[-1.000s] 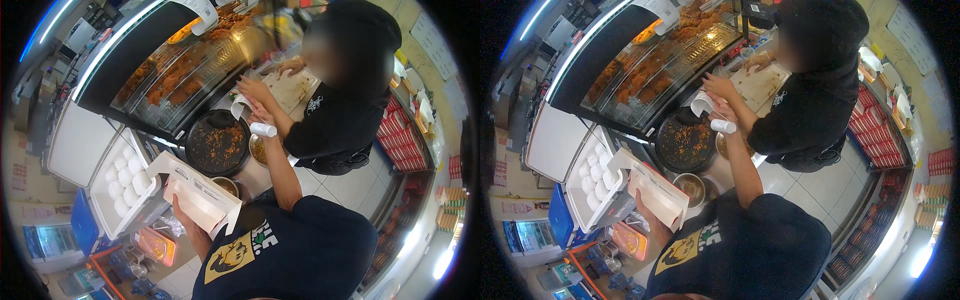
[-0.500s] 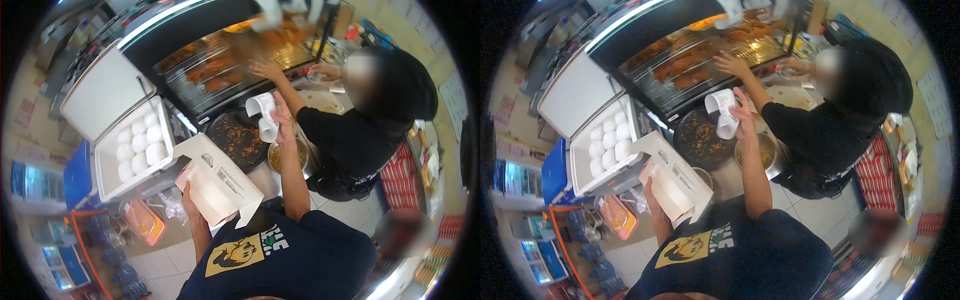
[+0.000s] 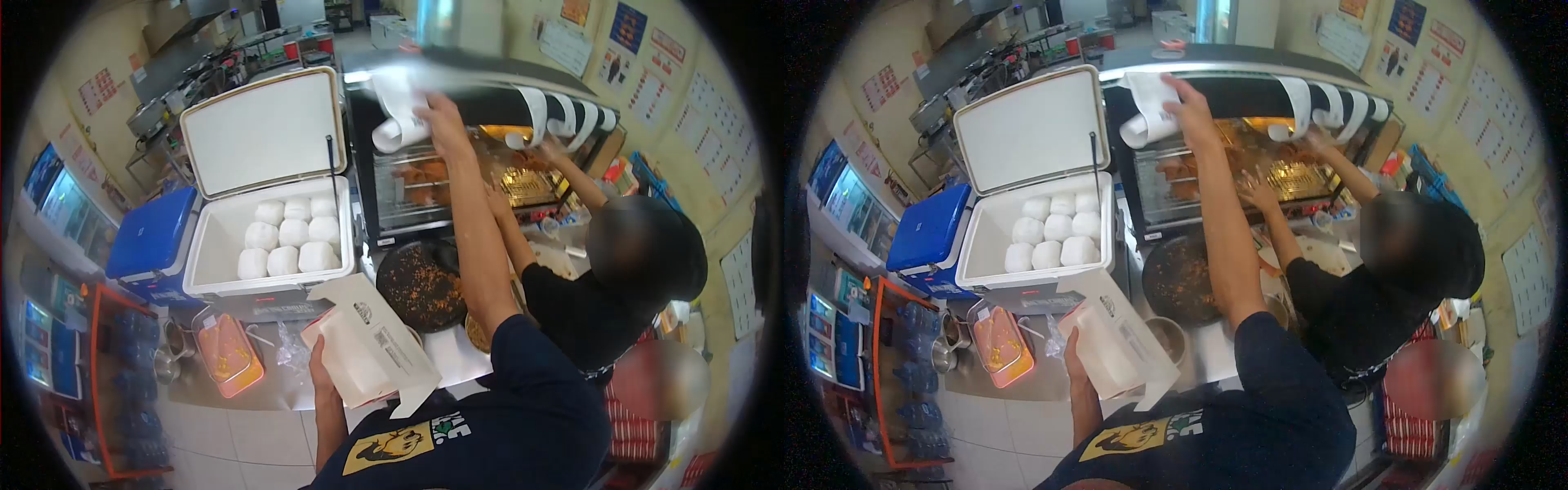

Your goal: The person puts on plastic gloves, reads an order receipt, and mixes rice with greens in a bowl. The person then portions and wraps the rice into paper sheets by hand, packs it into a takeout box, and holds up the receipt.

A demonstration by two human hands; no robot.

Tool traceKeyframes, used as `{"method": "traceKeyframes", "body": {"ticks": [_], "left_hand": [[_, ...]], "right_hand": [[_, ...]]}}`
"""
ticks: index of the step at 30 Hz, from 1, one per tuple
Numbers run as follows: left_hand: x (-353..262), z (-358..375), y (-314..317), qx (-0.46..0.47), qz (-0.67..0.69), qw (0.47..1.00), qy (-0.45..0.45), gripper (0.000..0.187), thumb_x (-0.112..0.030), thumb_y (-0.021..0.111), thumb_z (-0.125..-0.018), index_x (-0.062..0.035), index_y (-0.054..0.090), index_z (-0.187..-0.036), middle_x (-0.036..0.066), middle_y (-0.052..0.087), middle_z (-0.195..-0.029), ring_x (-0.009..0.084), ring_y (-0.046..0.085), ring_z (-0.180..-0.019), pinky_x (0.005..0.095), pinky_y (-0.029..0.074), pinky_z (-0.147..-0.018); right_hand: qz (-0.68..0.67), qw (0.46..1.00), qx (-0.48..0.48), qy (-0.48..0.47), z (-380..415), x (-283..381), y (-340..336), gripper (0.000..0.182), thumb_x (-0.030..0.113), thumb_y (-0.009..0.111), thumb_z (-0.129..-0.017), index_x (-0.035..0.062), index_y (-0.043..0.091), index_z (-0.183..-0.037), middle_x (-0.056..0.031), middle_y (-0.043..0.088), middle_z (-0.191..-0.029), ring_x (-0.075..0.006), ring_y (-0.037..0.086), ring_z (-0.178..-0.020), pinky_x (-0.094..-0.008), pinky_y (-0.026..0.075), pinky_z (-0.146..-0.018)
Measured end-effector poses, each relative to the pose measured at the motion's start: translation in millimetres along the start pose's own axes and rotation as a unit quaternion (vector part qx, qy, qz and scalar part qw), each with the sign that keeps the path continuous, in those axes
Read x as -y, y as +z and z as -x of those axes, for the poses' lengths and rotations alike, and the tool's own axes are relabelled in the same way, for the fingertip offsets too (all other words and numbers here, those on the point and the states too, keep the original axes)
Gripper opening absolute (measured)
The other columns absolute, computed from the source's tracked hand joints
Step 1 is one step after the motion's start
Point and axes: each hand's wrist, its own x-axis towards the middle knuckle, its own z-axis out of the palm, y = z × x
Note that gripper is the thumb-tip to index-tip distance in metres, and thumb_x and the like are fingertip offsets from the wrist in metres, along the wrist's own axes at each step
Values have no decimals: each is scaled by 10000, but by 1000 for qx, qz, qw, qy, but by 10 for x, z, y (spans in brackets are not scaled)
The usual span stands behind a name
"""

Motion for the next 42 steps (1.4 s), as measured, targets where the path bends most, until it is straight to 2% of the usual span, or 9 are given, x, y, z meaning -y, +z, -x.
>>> {"method": "traceKeyframes", "body": {"ticks": [7,12,15,17,19,23,31,37,42], "left_hand": [[-459,281,-508,-60,29,987,149,543,-375,308,-1018,1,366,-1406,176,497,-1361,314,511,-1230,429,395,-1065],[-796,948,-949,-297,-1,898,326,577,-438,286,-1024,-16,351,-1412,163,447,-1407,289,486,-1248,412,389,-1056],[-697,1352,-1485,-396,-4,834,385,561,-436,302,-1025,-23,355,-1402,160,451,-1396,278,474,-1255,404,383,-1055],[-430,1438,-1997,-446,-36,798,403,552,-431,316,-1024,-25,353,-1397,161,462,-1382,273,469,-1257,399,380,-1056],[-141,1550,-2595,-497,-106,766,394,552,-432,361,-1018,-16,324,-1378,164,443,-1379,285,477,-1240,387,382,-1057],[98,1436,-2954,-572,-119,747,318,567,-429,404,-1009,-30,254,-1382,160,416,-1386,293,480,-1230,387,380,-1060],[-19,1294,-3266,-501,-186,829,166,586,-364,600,-929,-159,233,-1336,109,398,-1377,308,478,-1224,545,502,-905],[-274,1090,-3315,-371,-236,898,32,727,-433,637,-894,-164,157,-1371,148,325,-1417,382,471,-1208,534,503,-910],[-435,1040,-3225,-374,-287,882,-4,932,-537,665,-836,-179,51,-1440,166,284,-1440,446,484,-1150,509,518,-850]], "right_hand": [[209,973,-45,-85,142,-226,34,511,-28,663,-802,53,563,-1297,-82,585,-1271,-172,565,-1082,-290,479,-909],[126,989,25,-74,963,419,877,596,-2,582,-814,-7,436,-1392,-169,479,-1383,-229,548,-1168,-310,432,-985],[-96,986,127,-46,1372,-17,829,659,52,585,-826,-9,351,-1440,-193,417,-1429,-252,549,-1170,-303,419,-989],[-109,980,168,-3,1817,-578,963,683,79,619,-819,-15,348,-1439,-180,412,-1437,-246,504,-1220,-307,371,-1029],[-108,976,186,44,2463,-924,1255,710,106,654,-812,-21,345,-1439,-167,407,-1445,-240,458,-1270,-312,323,-1070],[-299,877,127,353,3396,-1045,2011,709,5,652,-798,-19,348,-1438,-135,400,-1462,-217,401,-1326,-321,302,-1102],[-210,919,-21,333,4439,-873,2158,726,18,667,-787,32,363,-1447,-116,420,-1446,-197,419,-1312,-306,314,-1090],[-188,950,-136,207,4756,-656,2258,847,-57,662,-753,77,270,-1492,-122,336,-1496,-199,334,-1373,-334,247,-1133],[-223,944,-155,187,4885,-473,2231,897,-86,643,-750,109,211,-1512,-125,293,-1515,-211,296,-1397,-339,236,-1141]]}}
